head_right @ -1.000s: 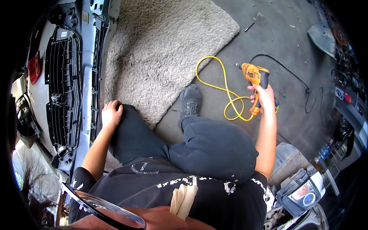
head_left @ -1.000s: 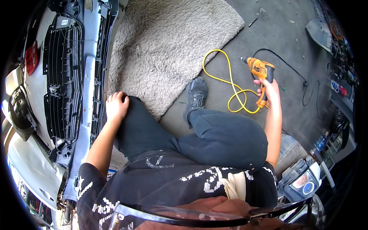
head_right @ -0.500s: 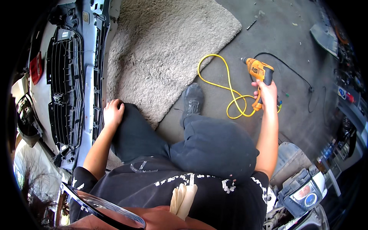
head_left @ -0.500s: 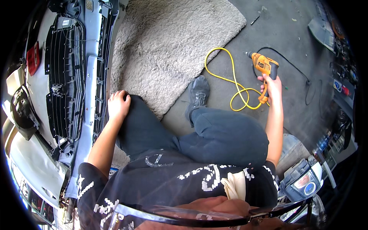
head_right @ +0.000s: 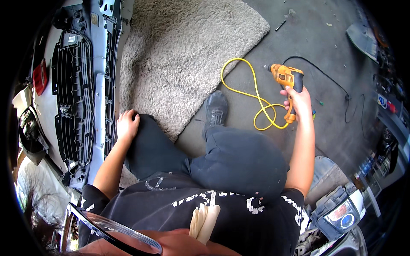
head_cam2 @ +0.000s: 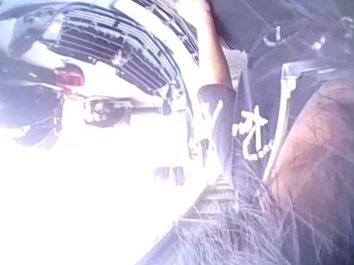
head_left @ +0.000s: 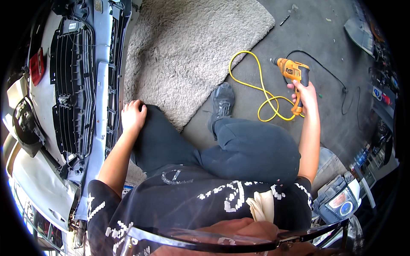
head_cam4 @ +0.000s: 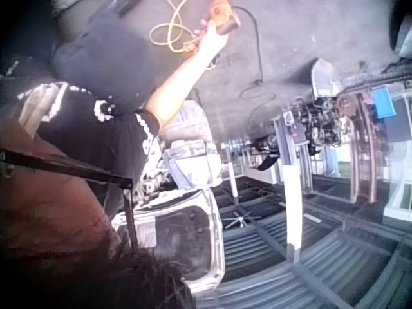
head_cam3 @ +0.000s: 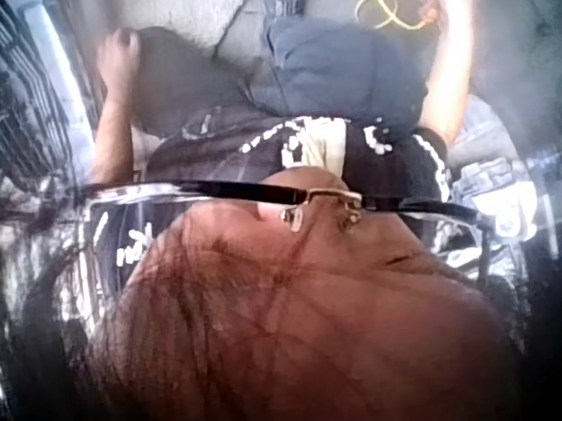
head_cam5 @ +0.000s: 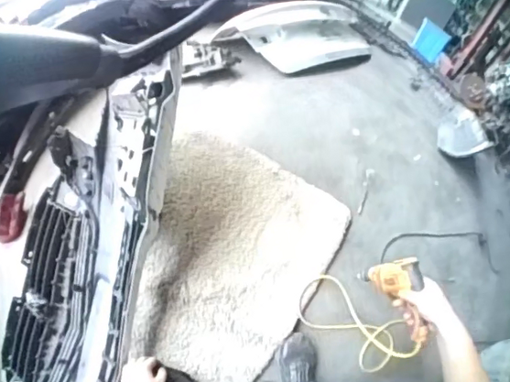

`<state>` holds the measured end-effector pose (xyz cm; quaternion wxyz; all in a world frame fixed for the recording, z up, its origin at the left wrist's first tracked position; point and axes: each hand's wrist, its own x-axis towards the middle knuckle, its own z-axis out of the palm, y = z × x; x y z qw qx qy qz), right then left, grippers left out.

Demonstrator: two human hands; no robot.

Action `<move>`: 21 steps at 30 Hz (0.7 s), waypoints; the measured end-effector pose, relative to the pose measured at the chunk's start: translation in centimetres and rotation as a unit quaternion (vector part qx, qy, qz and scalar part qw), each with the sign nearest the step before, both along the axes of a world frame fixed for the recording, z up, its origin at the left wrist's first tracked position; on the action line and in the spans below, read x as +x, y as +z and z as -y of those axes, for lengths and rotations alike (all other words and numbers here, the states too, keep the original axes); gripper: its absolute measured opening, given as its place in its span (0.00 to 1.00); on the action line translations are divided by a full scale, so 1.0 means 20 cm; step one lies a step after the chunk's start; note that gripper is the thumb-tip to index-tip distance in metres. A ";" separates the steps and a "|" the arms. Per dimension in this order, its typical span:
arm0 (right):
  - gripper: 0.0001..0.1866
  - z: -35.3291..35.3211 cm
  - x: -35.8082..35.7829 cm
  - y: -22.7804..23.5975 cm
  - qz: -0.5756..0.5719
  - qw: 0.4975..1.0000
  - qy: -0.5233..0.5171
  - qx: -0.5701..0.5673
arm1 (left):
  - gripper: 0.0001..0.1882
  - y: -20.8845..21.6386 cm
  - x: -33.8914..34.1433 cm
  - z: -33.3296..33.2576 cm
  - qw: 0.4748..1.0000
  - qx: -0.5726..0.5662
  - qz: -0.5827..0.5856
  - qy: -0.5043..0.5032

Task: The person holds a power drill and uses it to drill holes into the plastic trim of a car bumper on the ground, then moves to a different section of the bumper to drill additional holes.

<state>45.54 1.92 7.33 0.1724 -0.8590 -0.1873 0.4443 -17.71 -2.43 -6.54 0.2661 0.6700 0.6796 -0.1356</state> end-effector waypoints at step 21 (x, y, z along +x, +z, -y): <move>0.28 -0.03 0.05 0.02 -0.075 0.993 0.023 -0.091 | 0.22 -0.07 0.06 -0.17 0.974 -0.186 -0.019 -0.128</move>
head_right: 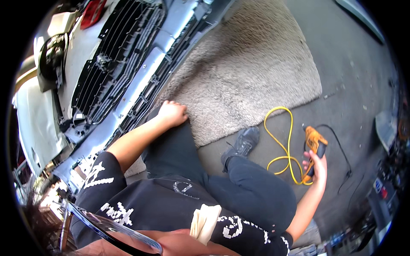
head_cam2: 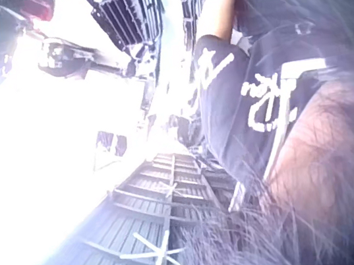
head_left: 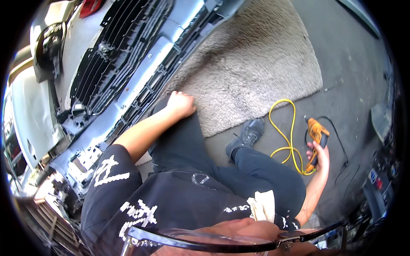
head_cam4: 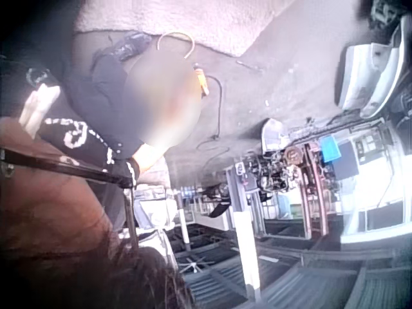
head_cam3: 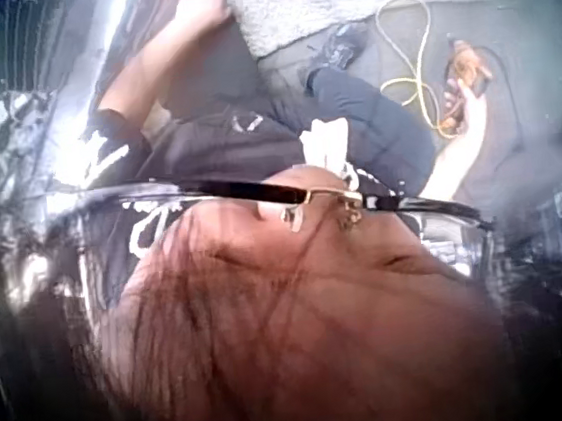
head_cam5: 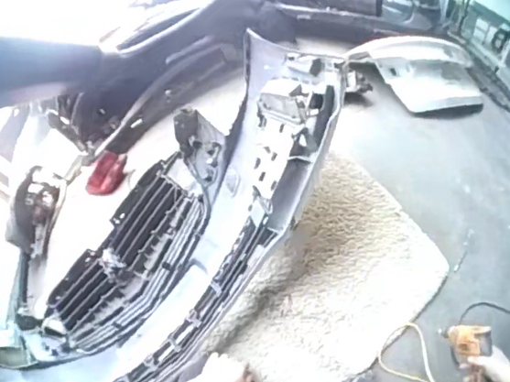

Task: The person holds a power drill and uses it to drill holes into the plastic trim of a car bumper on the ground, then moves to a different section of the bumper to drill additional holes.

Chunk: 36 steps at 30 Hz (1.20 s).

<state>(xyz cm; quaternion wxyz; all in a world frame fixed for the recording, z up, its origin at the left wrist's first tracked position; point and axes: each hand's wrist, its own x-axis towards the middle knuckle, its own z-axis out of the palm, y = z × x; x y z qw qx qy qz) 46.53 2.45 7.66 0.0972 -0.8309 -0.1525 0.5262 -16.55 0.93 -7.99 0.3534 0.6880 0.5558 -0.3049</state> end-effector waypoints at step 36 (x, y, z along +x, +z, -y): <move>0.23 -0.57 -0.76 -0.23 0.192 0.969 0.124 0.093 | 0.39 -0.47 0.12 -0.52 0.959 -0.223 0.160 0.066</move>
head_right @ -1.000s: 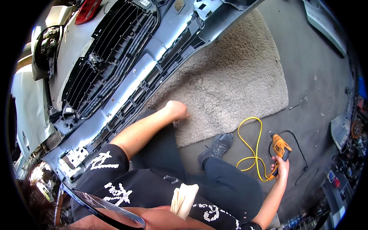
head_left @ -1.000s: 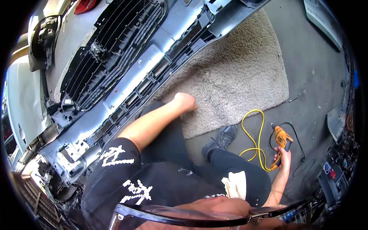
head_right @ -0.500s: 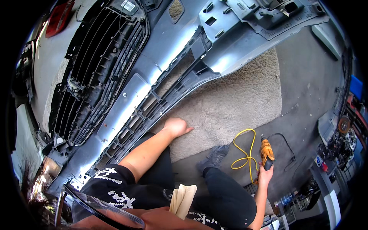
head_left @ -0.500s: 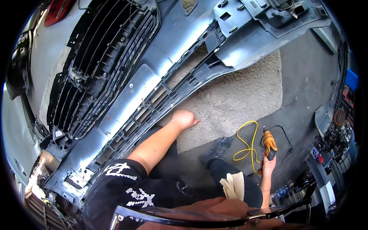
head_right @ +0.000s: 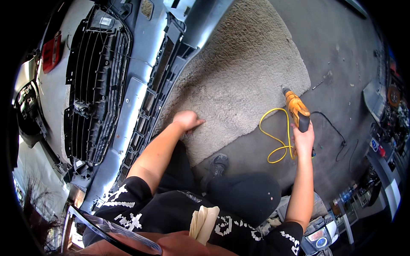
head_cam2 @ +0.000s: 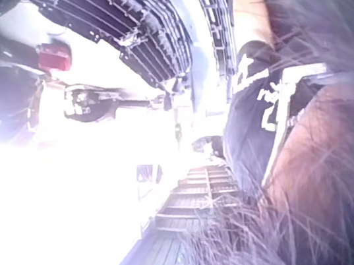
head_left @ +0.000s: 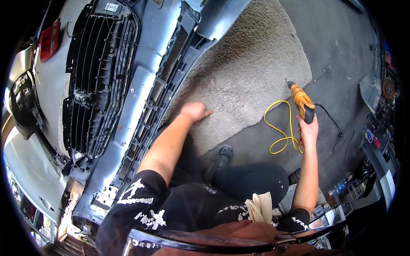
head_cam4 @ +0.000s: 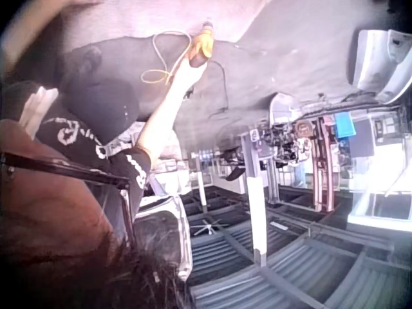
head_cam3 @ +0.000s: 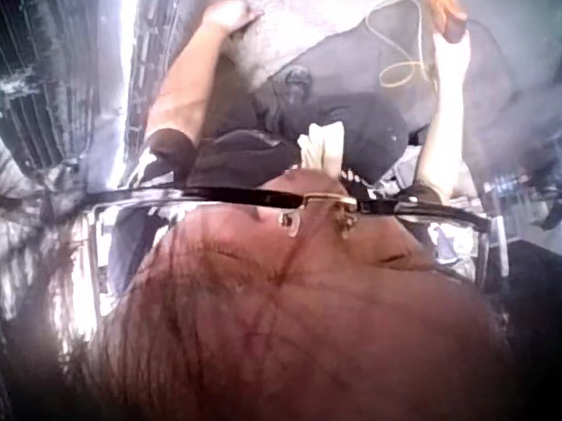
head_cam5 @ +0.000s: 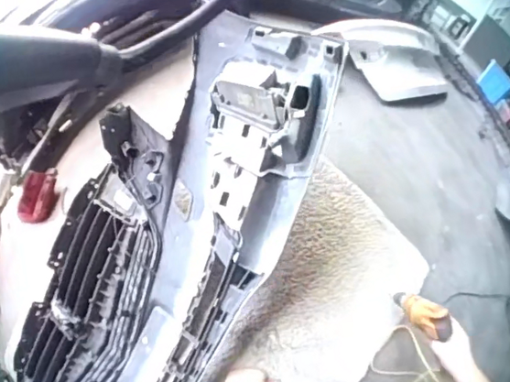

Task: The person holds a power drill and uses it to drill holes into the plastic trim of a car bumper on the ground, then moves to a different section of the bumper to drill additional holes.

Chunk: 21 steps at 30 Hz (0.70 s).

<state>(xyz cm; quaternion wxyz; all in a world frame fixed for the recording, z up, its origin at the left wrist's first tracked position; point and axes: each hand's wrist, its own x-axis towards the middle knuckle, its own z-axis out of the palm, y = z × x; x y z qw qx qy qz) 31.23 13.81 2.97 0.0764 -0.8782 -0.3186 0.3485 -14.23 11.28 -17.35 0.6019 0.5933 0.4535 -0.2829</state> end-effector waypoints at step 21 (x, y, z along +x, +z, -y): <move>0.56 0.57 -0.18 -0.36 0.201 0.942 0.267 -0.013 | 0.33 0.05 0.01 0.33 0.971 0.222 -0.081 0.037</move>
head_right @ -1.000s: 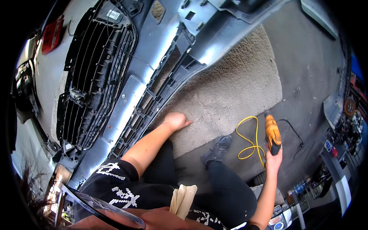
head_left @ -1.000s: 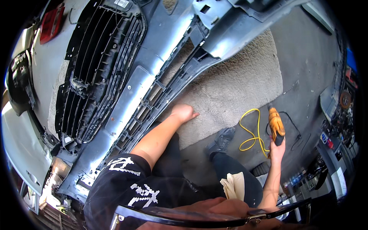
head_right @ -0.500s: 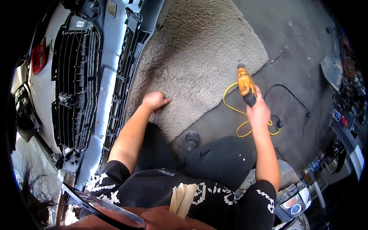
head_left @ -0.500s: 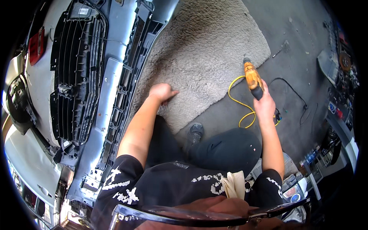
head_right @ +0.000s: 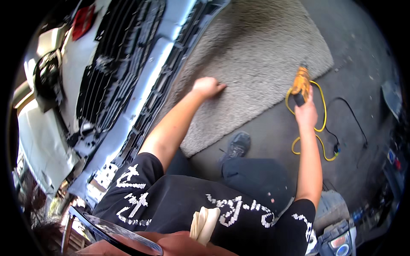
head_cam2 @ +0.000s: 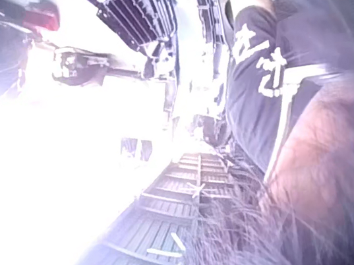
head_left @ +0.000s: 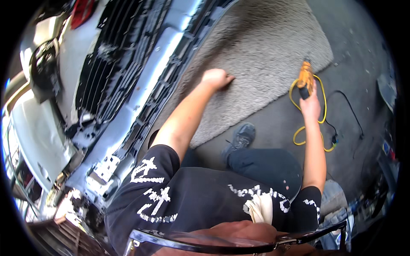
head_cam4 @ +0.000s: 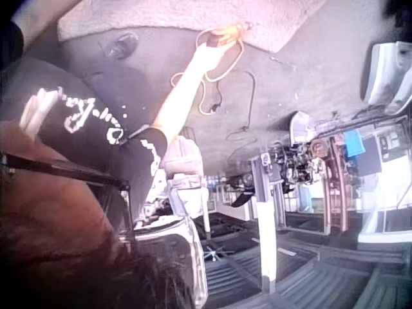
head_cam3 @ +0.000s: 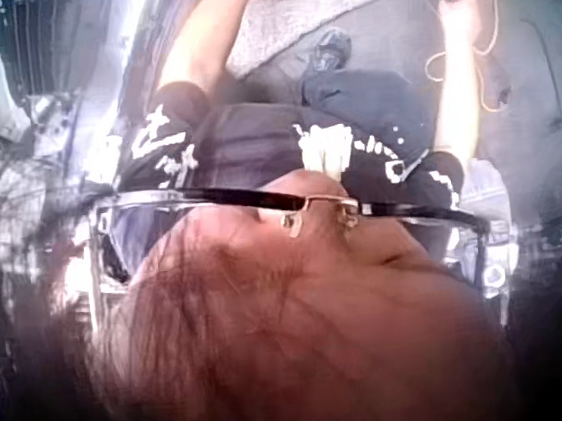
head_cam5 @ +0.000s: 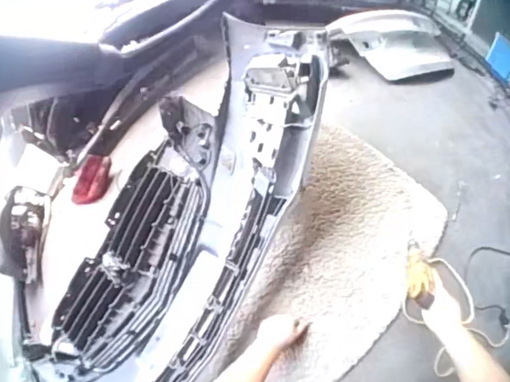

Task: The person holds a power drill and uses it to drill holes into the plastic trim of a car bumper on the ground, then moves to a different section of the bumper to drill additional holes.

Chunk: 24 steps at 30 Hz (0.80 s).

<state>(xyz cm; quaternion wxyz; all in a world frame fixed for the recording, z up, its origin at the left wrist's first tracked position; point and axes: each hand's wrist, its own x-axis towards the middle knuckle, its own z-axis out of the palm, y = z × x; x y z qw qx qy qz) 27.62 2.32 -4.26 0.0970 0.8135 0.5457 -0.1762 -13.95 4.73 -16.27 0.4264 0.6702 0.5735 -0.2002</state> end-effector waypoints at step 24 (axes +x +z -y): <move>0.38 0.36 -1.75 1.03 -0.455 0.842 0.285 -0.058 | 0.68 0.89 -1.71 3.32 0.471 0.226 0.245 0.817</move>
